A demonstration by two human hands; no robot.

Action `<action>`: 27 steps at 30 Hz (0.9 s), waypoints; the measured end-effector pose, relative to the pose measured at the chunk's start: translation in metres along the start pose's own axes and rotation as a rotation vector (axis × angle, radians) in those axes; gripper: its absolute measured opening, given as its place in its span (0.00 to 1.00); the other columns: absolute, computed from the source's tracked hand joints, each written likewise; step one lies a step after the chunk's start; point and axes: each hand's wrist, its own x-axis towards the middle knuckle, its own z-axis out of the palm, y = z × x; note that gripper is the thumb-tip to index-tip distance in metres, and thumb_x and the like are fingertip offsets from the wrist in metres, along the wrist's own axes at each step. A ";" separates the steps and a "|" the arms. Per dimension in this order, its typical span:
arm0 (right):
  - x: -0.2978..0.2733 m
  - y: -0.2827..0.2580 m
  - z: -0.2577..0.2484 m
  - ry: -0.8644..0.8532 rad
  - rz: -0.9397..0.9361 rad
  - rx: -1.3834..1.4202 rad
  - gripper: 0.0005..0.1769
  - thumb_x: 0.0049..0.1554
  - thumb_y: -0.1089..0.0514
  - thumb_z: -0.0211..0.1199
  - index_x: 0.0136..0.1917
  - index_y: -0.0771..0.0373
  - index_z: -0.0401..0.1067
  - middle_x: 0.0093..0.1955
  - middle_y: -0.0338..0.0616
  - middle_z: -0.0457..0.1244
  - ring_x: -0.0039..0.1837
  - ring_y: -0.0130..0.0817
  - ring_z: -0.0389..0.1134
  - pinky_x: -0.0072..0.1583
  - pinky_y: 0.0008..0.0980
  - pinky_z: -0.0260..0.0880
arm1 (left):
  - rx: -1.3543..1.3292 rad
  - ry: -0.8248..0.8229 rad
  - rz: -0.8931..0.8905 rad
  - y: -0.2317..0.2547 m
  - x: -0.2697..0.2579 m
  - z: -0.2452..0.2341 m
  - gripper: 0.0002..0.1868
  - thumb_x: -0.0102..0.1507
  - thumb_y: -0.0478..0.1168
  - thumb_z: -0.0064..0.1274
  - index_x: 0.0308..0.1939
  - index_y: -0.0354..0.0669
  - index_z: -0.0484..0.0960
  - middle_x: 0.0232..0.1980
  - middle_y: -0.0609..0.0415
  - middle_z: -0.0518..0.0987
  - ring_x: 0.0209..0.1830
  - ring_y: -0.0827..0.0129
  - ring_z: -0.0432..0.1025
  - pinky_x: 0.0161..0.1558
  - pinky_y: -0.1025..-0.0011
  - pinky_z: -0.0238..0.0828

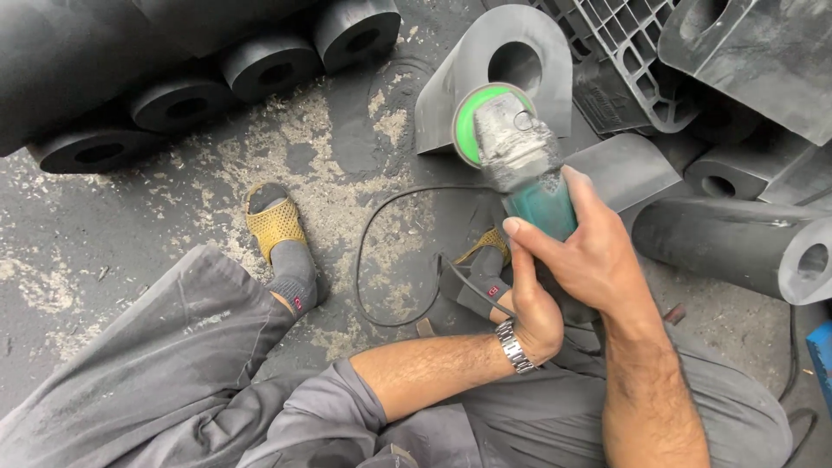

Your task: Grinding and shaping black plastic components using a handheld angle grinder while sitting on the floor.

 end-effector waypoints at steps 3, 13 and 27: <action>-0.001 0.000 -0.003 0.037 -0.035 -0.044 0.39 0.54 0.53 0.76 0.68 0.76 0.62 0.54 0.51 0.66 0.55 0.31 0.69 0.55 0.32 0.70 | 0.096 -0.019 0.088 0.007 0.001 0.005 0.34 0.74 0.59 0.25 0.75 0.39 0.61 0.74 0.55 0.65 0.73 0.72 0.59 0.72 0.74 0.54; 0.010 -0.011 0.002 0.004 0.089 0.098 0.34 0.54 0.52 0.74 0.66 0.72 0.66 0.51 0.44 0.68 0.51 0.27 0.68 0.53 0.30 0.70 | 0.167 0.032 0.047 0.014 0.003 0.007 0.37 0.73 0.60 0.25 0.77 0.37 0.58 0.75 0.55 0.64 0.73 0.74 0.59 0.71 0.76 0.53; 0.010 -0.001 -0.006 0.121 0.221 0.201 0.28 0.57 0.53 0.72 0.65 0.69 0.68 0.54 0.42 0.68 0.54 0.25 0.67 0.56 0.27 0.69 | 0.329 -0.085 0.012 0.012 0.010 0.015 0.38 0.75 0.59 0.25 0.77 0.31 0.58 0.77 0.51 0.63 0.76 0.73 0.57 0.73 0.75 0.51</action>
